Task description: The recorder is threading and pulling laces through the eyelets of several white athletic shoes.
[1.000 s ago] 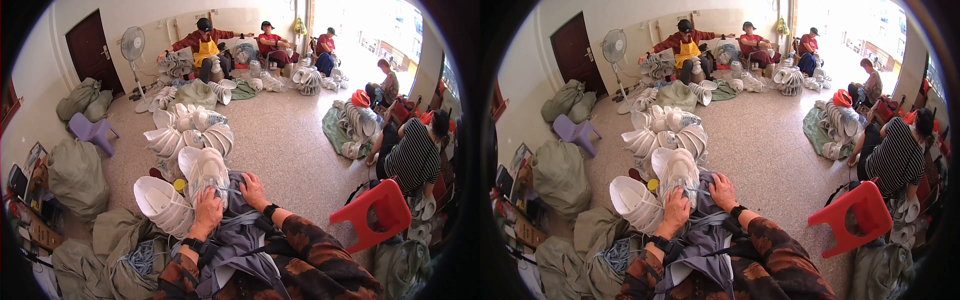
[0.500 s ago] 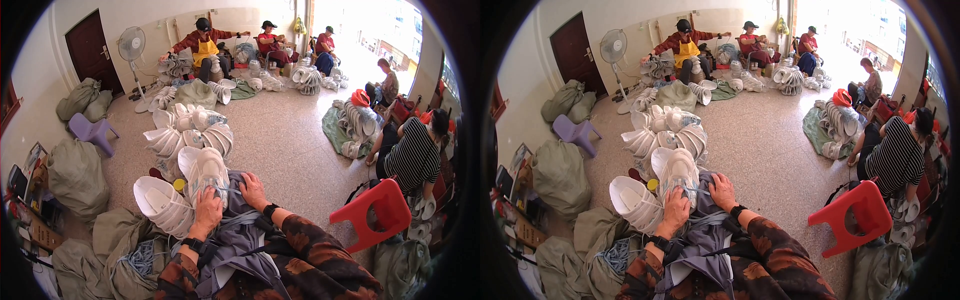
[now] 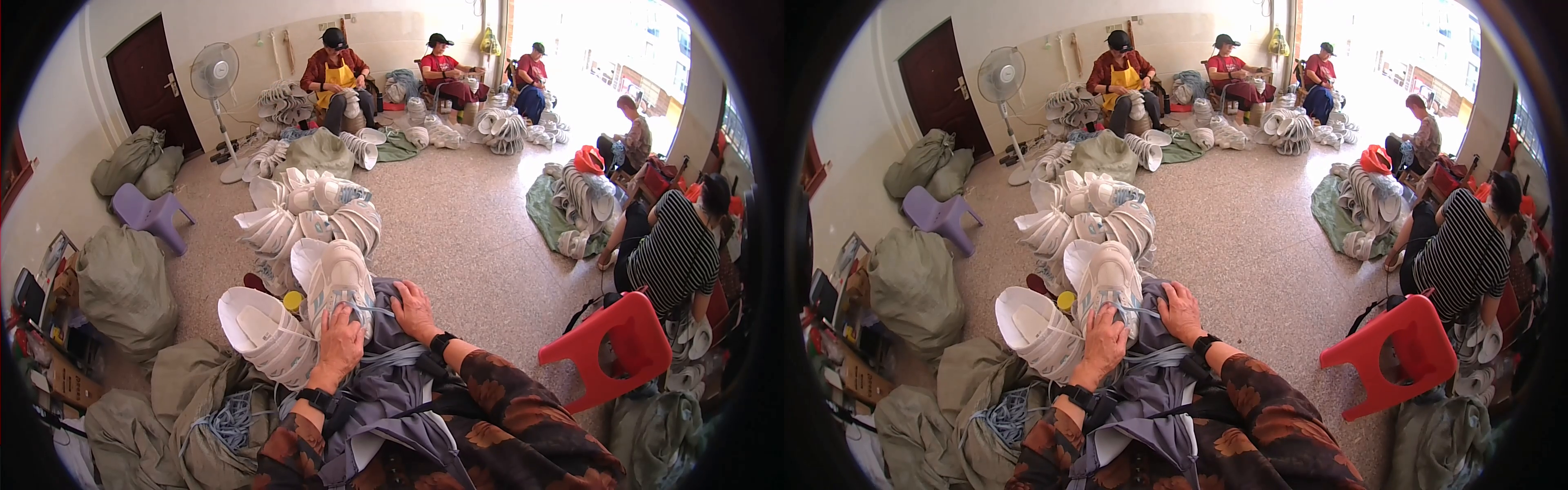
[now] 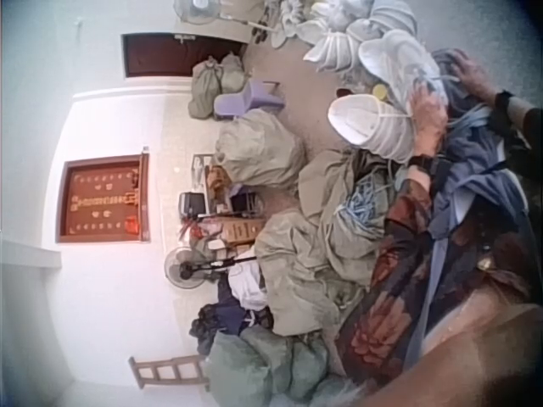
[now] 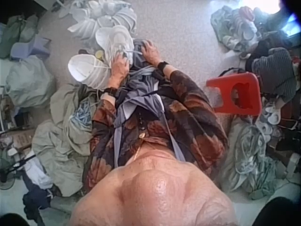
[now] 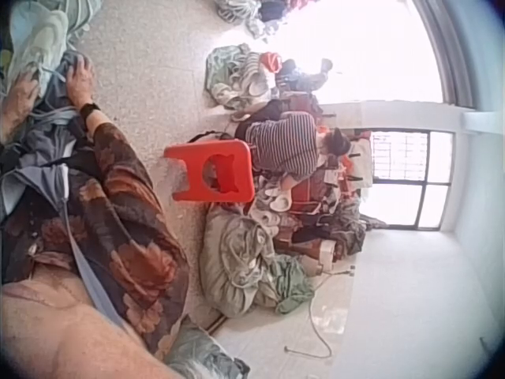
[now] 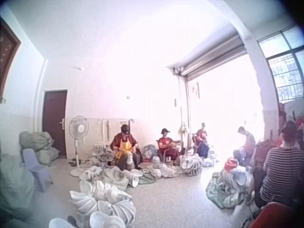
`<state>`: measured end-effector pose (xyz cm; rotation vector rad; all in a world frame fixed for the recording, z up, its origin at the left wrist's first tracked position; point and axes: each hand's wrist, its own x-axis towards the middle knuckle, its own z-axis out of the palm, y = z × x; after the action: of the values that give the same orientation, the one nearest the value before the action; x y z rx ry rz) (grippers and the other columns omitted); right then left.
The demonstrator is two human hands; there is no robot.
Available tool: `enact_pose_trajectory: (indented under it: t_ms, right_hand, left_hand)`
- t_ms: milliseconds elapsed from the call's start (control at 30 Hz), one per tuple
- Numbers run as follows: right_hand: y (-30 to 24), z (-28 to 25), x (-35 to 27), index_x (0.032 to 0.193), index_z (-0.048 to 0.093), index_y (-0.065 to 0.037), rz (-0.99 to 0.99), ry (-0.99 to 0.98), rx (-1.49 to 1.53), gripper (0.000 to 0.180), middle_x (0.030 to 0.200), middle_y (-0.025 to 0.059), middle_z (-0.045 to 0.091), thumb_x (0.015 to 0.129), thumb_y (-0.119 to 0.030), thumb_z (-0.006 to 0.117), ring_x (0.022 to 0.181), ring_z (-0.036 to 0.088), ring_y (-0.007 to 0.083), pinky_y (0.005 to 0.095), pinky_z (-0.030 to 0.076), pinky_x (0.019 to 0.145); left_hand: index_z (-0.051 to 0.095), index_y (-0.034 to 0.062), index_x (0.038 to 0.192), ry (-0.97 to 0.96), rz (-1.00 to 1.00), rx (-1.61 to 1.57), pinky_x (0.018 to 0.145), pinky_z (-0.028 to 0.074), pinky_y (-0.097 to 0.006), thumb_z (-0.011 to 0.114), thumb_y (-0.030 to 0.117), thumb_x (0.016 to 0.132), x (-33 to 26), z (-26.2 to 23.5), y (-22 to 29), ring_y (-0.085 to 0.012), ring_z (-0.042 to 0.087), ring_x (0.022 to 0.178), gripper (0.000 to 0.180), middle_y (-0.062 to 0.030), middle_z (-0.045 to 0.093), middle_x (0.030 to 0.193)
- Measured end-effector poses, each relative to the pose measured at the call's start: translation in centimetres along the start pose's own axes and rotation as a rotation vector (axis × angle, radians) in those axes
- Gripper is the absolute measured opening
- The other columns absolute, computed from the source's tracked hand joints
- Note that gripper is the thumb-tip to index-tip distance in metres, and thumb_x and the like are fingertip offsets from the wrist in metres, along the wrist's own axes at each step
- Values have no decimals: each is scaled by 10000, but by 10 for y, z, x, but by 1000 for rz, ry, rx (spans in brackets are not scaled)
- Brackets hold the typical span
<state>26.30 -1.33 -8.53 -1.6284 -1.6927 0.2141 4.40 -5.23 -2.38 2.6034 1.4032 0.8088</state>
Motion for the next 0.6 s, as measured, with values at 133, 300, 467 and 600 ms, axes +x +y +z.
enact_pose_trajectory:
  t_ms: [133, 300, 467, 600]
  right_hand:
    - [0, 0, 0, 1343, 554, -67, 6, -7, 3, 482, 1373, 199, 534, 933, -320, 583, 1278, 498, 385, 490, 404, 1053]
    - [-2, 0, 0, 1345, 553, -68, 10, -17, 9, 484, 1374, 199, 533, 933, -320, 582, 1282, 493, 386, 491, 397, 1060]
    - [-1, -2, 1, 1352, 549, -65, 11, -23, 5, 490, 1379, 201, 530, 934, -319, 581, 1286, 490, 388, 491, 395, 1064]
    - [-2, -1, 1, 1350, 551, -63, 7, -21, 13, 489, 1377, 203, 532, 933, -318, 582, 1284, 492, 389, 490, 396, 1064]
  left_hand:
    - [666, 20, 865, -1, 1, 3, 1162, 228, -574, 607, 199, 910, 0, 1, 0, -351, 429, 1360, 194, -203, 547, 1337]
    - [666, 19, 867, -7, -8, 0, 1165, 226, -572, 605, 202, 913, -1, -1, 0, -352, 426, 1363, 198, -205, 547, 1341]
    - [668, 19, 871, -9, -6, 0, 1167, 224, -570, 604, 204, 915, 0, 0, 0, -354, 426, 1363, 201, -205, 547, 1342]
    - [672, 19, 872, -7, -10, 2, 1166, 225, -572, 609, 201, 911, -1, 0, -1, -354, 429, 1360, 196, -205, 548, 1340]
